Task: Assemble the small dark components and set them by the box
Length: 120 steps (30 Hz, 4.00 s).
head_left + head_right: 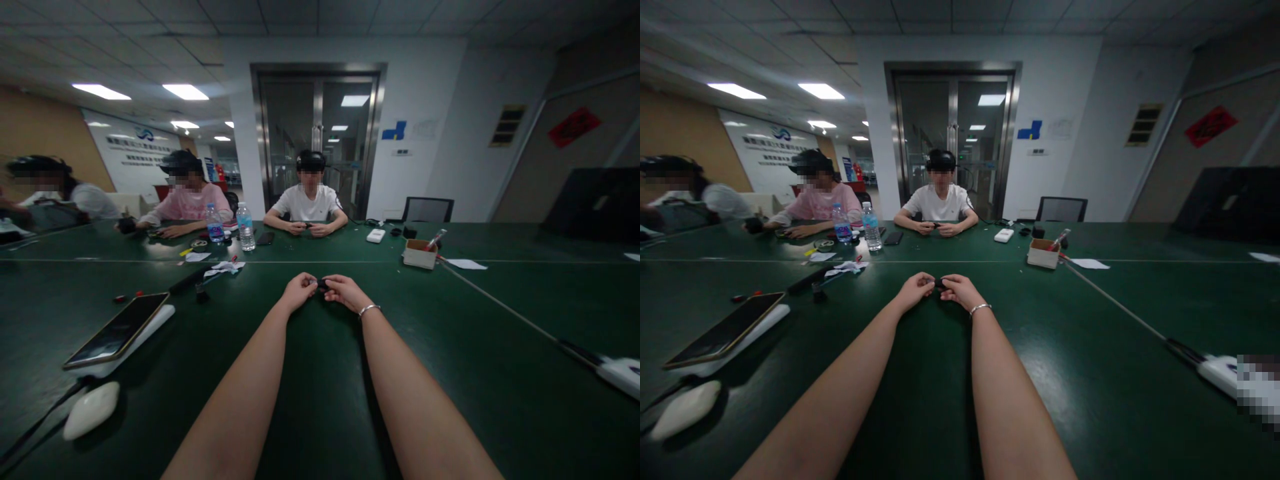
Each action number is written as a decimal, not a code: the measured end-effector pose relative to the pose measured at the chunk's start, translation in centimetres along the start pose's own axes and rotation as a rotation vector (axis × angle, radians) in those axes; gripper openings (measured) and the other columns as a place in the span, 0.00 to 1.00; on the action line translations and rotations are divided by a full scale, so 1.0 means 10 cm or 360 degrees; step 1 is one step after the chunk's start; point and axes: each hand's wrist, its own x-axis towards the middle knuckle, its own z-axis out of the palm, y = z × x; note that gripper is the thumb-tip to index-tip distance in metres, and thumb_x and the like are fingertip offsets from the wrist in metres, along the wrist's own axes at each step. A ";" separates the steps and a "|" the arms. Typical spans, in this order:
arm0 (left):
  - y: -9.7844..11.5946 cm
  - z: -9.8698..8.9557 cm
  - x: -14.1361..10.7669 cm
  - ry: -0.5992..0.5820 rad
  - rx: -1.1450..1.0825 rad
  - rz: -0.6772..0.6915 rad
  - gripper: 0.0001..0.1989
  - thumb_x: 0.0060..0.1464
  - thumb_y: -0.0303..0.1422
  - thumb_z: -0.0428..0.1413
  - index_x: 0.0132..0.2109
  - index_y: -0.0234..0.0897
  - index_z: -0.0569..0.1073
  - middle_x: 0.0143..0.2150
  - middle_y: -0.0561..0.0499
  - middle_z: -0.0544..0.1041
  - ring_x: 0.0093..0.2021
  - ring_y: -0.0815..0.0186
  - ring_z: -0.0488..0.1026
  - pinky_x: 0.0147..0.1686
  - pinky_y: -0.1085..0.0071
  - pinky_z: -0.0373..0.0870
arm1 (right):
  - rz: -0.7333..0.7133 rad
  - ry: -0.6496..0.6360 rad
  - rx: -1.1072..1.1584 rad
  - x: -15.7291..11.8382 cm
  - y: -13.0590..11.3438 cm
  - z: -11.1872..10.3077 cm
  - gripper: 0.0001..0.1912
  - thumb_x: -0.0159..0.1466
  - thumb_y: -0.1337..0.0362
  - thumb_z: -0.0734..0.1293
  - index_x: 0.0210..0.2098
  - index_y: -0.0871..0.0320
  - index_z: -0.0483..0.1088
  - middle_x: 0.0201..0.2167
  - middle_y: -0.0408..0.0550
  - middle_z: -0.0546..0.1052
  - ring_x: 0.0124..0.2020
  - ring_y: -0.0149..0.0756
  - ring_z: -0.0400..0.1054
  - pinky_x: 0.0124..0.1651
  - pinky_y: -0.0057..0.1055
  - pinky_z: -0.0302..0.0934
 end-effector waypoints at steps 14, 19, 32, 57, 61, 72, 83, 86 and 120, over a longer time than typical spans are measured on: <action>-0.03 0.00 0.01 -0.0036 -0.0067 -0.0028 0.12 0.48 0.35 0.58 0.37 0.32 0.70 0.25 0.52 0.72 0.24 0.71 0.68 0.28 0.73 0.65 | 0.0017 -0.0015 0.0009 -0.01 -0.01 0.00 0.06 0.62 0.75 0.63 0.39 0.66 0.67 0.23 0.50 0.76 0.20 0.27 0.71 0.27 0.23 0.69; -0.05 0.00 0.02 -0.0037 -0.0018 -0.0060 0.13 0.49 0.39 0.56 0.36 0.32 0.70 0.23 0.52 0.72 0.23 0.71 0.67 0.27 0.73 0.64 | -0.0005 -0.0041 0.0012 -0.02 -0.01 -0.01 0.09 0.60 0.76 0.63 0.41 0.65 0.67 0.26 0.49 0.76 0.20 0.26 0.71 0.28 0.24 0.70; -0.05 0.00 0.05 0.0011 0.0215 -0.0122 0.19 0.52 0.47 0.50 0.31 0.34 0.71 0.22 0.52 0.72 0.22 0.70 0.68 0.26 0.73 0.64 | -0.0034 -0.0070 -0.0008 -0.04 -0.02 -0.01 0.12 0.58 0.77 0.65 0.41 0.64 0.68 0.25 0.45 0.74 0.21 0.26 0.70 0.27 0.23 0.69; -0.07 0.02 0.05 0.0189 -0.0030 -0.0080 0.12 0.50 0.39 0.56 0.38 0.36 0.70 0.26 0.53 0.71 0.24 0.72 0.69 0.24 0.76 0.66 | -0.0011 -0.0016 0.0001 -0.03 -0.02 0.02 0.10 0.58 0.76 0.65 0.40 0.65 0.69 0.25 0.46 0.74 0.20 0.26 0.69 0.27 0.24 0.69; -0.05 0.02 0.06 0.0158 -0.0282 -0.0157 0.06 0.52 0.32 0.56 0.37 0.34 0.70 0.28 0.51 0.72 0.28 0.71 0.71 0.27 0.76 0.69 | -0.0001 0.0008 0.0044 -0.02 -0.02 0.00 0.09 0.58 0.75 0.65 0.39 0.64 0.68 0.27 0.48 0.75 0.20 0.26 0.70 0.28 0.25 0.70; 0.07 -0.01 0.02 0.0105 -0.0324 -0.0274 0.06 0.51 0.30 0.57 0.36 0.30 0.71 0.26 0.51 0.73 0.26 0.73 0.70 0.30 0.75 0.69 | 0.0011 0.0064 0.0047 -0.03 -0.02 0.00 0.09 0.60 0.73 0.66 0.38 0.61 0.62 0.24 0.47 0.75 0.19 0.28 0.70 0.27 0.27 0.71; 0.02 -0.01 0.03 0.0081 -0.0078 -0.0208 0.13 0.53 0.40 0.53 0.30 0.32 0.69 0.22 0.53 0.71 0.21 0.73 0.66 0.25 0.76 0.64 | -0.0006 0.0031 0.0019 -0.05 -0.04 0.01 0.08 0.61 0.75 0.63 0.39 0.61 0.62 0.27 0.47 0.75 0.20 0.25 0.70 0.28 0.25 0.70; 0.00 -0.01 0.03 0.0088 -0.0005 -0.0184 0.15 0.53 0.41 0.52 0.30 0.33 0.69 0.22 0.53 0.71 0.21 0.73 0.66 0.25 0.75 0.64 | -0.0018 0.0029 0.0032 -0.06 -0.03 0.00 0.09 0.61 0.76 0.64 0.39 0.60 0.62 0.27 0.45 0.74 0.20 0.25 0.70 0.28 0.25 0.71; -0.01 -0.01 0.02 0.0018 -0.0117 0.0001 0.16 0.45 0.39 0.60 0.39 0.34 0.73 0.24 0.54 0.70 0.24 0.72 0.68 0.27 0.75 0.65 | 0.0013 0.0038 0.0037 -0.01 -0.01 -0.01 0.06 0.61 0.68 0.66 0.34 0.61 0.63 0.22 0.47 0.75 0.19 0.28 0.70 0.26 0.26 0.70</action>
